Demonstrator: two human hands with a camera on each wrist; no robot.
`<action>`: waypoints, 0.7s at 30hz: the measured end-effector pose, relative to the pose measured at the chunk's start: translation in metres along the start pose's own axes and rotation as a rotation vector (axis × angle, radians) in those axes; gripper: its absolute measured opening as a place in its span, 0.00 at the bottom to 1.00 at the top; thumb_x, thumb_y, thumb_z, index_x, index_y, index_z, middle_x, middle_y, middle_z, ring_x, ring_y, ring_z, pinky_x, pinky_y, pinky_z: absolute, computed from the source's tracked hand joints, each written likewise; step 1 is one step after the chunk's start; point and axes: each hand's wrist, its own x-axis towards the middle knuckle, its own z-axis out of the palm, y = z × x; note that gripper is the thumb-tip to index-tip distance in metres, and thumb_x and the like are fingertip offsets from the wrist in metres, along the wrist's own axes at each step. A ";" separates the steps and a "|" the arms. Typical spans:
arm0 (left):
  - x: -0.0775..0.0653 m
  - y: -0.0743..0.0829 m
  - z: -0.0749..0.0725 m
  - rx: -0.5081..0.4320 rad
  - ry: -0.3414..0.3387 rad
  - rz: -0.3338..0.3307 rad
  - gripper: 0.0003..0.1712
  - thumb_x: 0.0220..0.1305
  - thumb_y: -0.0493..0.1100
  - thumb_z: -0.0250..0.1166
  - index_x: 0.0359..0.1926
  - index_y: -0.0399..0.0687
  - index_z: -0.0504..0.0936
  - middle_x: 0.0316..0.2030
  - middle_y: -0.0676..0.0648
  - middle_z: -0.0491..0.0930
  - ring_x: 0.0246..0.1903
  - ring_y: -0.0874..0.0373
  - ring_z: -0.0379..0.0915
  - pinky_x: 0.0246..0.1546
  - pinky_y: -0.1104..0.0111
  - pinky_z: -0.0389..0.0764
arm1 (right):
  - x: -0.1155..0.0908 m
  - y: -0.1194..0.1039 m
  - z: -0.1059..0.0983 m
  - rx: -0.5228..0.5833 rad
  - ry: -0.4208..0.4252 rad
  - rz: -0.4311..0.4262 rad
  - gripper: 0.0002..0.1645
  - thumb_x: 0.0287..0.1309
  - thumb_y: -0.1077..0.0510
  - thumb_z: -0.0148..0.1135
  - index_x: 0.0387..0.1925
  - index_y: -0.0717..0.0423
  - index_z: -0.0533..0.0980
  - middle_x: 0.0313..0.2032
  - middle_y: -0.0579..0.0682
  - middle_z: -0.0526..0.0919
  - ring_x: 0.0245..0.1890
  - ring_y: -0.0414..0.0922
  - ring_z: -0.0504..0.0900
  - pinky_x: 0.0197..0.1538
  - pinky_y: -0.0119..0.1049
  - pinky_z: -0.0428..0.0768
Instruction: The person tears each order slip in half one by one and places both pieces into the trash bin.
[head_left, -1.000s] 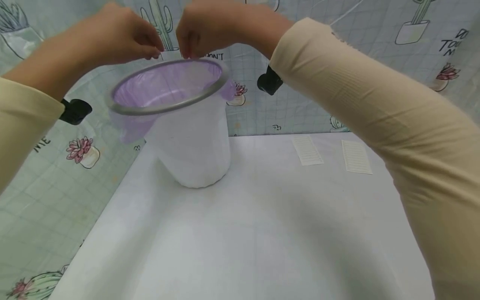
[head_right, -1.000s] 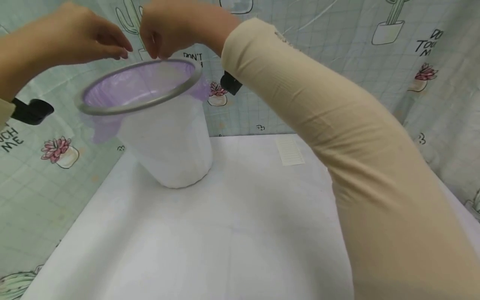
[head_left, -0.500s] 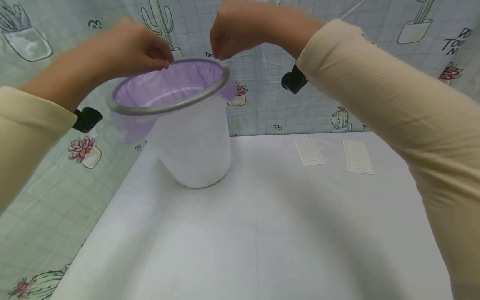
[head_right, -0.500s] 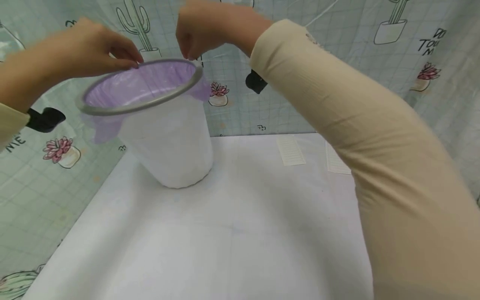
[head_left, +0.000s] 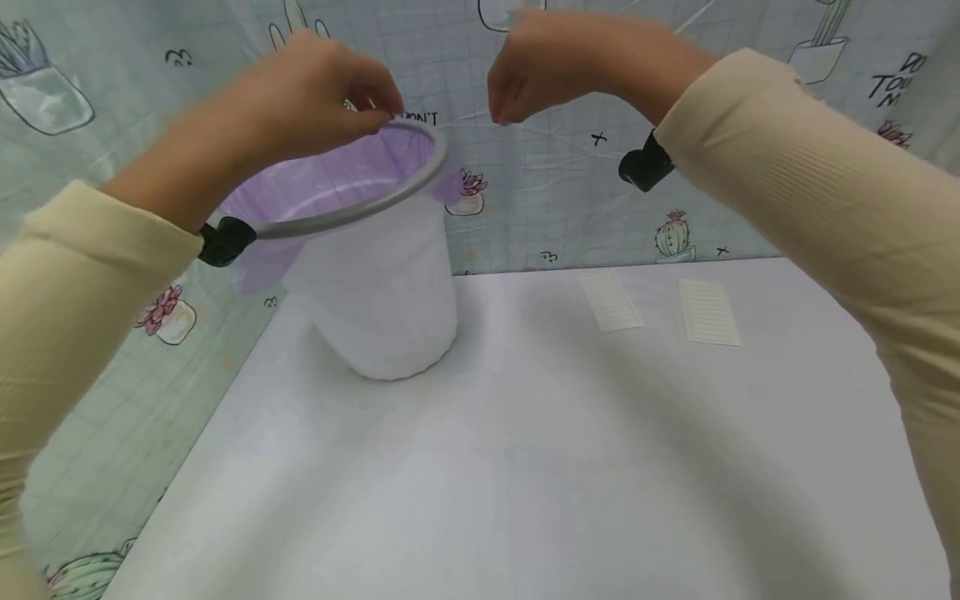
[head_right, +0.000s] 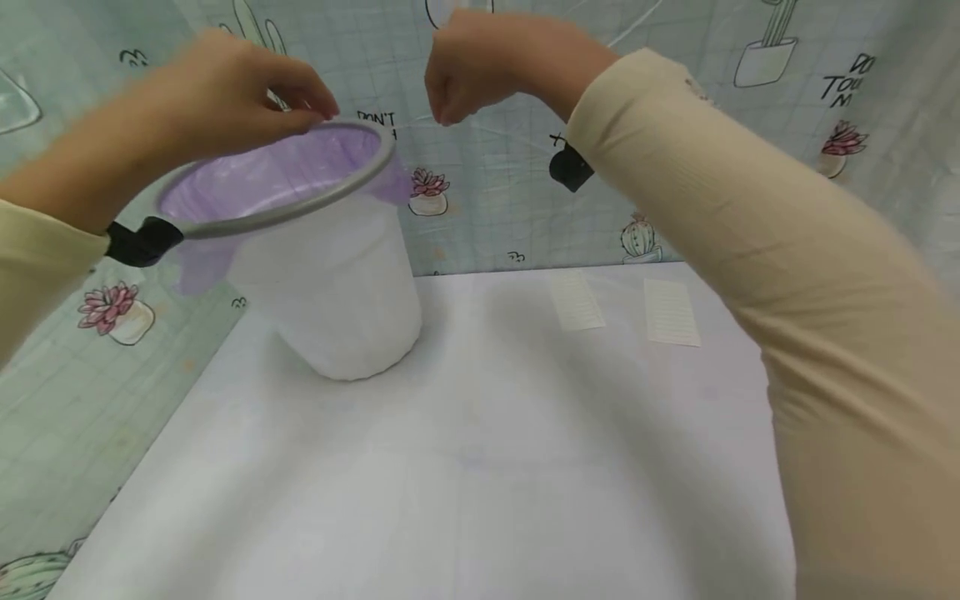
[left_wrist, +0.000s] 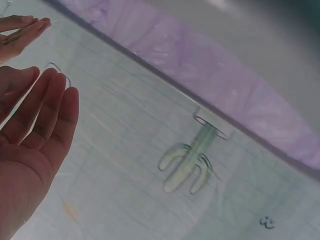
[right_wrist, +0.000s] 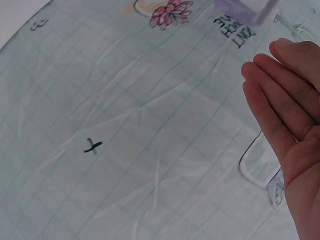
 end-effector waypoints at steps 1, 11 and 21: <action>0.001 0.004 0.001 -0.010 0.001 0.002 0.15 0.76 0.40 0.56 0.55 0.42 0.84 0.53 0.39 0.83 0.52 0.43 0.77 0.53 0.53 0.80 | -0.003 0.003 0.002 0.000 0.000 0.005 0.14 0.73 0.56 0.59 0.48 0.61 0.85 0.47 0.61 0.87 0.43 0.55 0.84 0.54 0.49 0.82; -0.010 0.044 0.028 -0.111 -0.022 0.108 0.13 0.74 0.36 0.57 0.53 0.43 0.85 0.55 0.42 0.82 0.46 0.47 0.79 0.50 0.58 0.83 | -0.033 0.030 0.021 0.031 -0.012 0.069 0.12 0.71 0.58 0.61 0.47 0.59 0.85 0.43 0.59 0.88 0.38 0.52 0.88 0.44 0.45 0.84; -0.016 0.066 0.071 -0.180 0.000 0.312 0.13 0.68 0.31 0.63 0.52 0.40 0.84 0.53 0.45 0.82 0.50 0.51 0.78 0.51 0.62 0.80 | -0.068 0.040 0.050 0.089 -0.027 0.041 0.10 0.68 0.60 0.65 0.46 0.60 0.86 0.44 0.59 0.89 0.44 0.56 0.88 0.49 0.52 0.85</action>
